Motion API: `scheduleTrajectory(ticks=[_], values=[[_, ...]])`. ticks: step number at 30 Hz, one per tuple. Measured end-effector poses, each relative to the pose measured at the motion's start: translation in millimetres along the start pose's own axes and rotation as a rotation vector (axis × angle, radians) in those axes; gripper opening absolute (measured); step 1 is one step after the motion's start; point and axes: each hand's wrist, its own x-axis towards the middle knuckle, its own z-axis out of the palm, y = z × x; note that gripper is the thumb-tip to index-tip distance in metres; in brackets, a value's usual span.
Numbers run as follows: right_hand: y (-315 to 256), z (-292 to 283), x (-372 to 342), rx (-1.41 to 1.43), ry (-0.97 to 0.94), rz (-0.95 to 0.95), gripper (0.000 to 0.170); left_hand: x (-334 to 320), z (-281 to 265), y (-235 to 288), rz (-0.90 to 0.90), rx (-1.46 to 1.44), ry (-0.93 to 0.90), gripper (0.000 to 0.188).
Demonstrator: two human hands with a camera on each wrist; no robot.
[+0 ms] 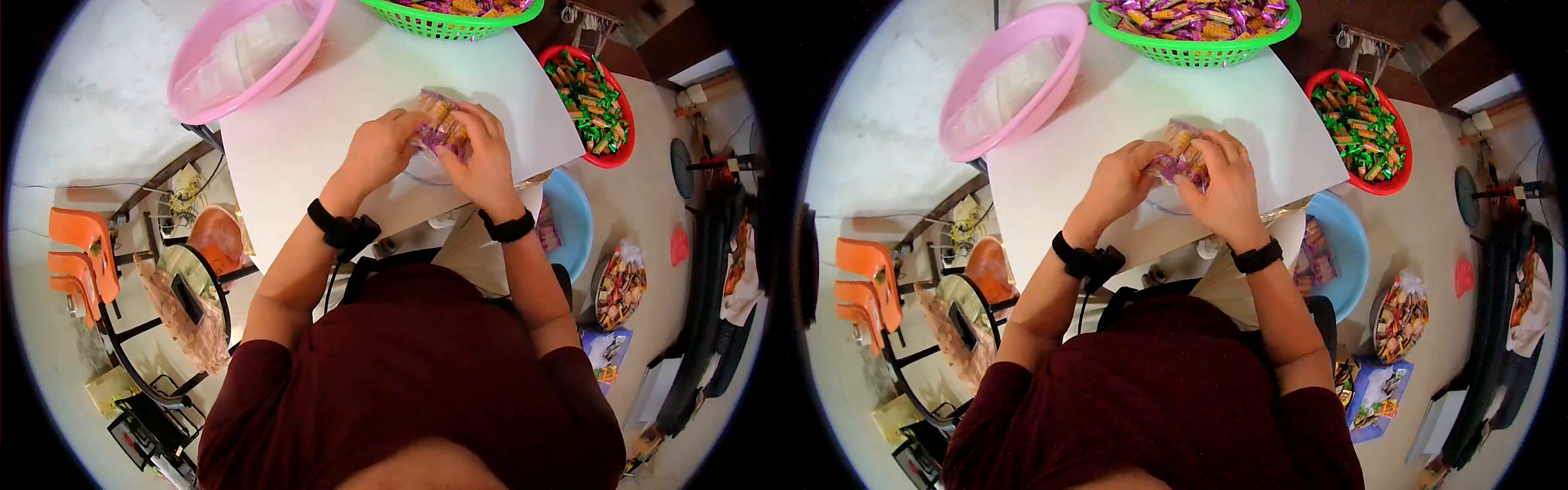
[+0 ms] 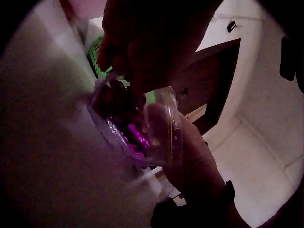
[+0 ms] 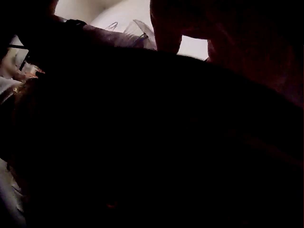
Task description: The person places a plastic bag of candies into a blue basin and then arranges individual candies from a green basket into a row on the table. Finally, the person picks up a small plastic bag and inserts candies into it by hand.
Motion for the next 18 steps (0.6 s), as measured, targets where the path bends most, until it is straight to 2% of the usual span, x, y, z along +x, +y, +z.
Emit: scheduleTrajectory(ticks=[3,6,9,12,15,18], values=[[2.7,-0.5,-2.6,-0.014,-0.048,0.009,0.045,-0.1,9.3,1.4,0.021,-0.007,0.079,0.027],[6.8,0.7,-3.5,-0.016,-0.070,-0.024,0.038,-4.9,11.6,12.1,-0.024,0.121,0.051,0.031],[2.4,-1.8,-1.2,-0.115,-0.097,-0.028,0.034,-9.7,18.5,15.6,0.056,0.210,0.107,0.028],[-5.2,-7.6,3.3,-0.202,-0.141,-0.024,0.037,-12.8,15.3,17.8,0.087,0.258,0.093,0.023],[-11.5,-10.2,6.7,-0.223,-0.158,-0.011,0.039,-12.4,16.9,21.7,-0.015,0.265,0.165,0.020],[-11.4,-8.2,8.1,-0.181,-0.162,0.030,0.040,-9.8,19.9,20.7,0.006,0.262,0.156,0.020]])
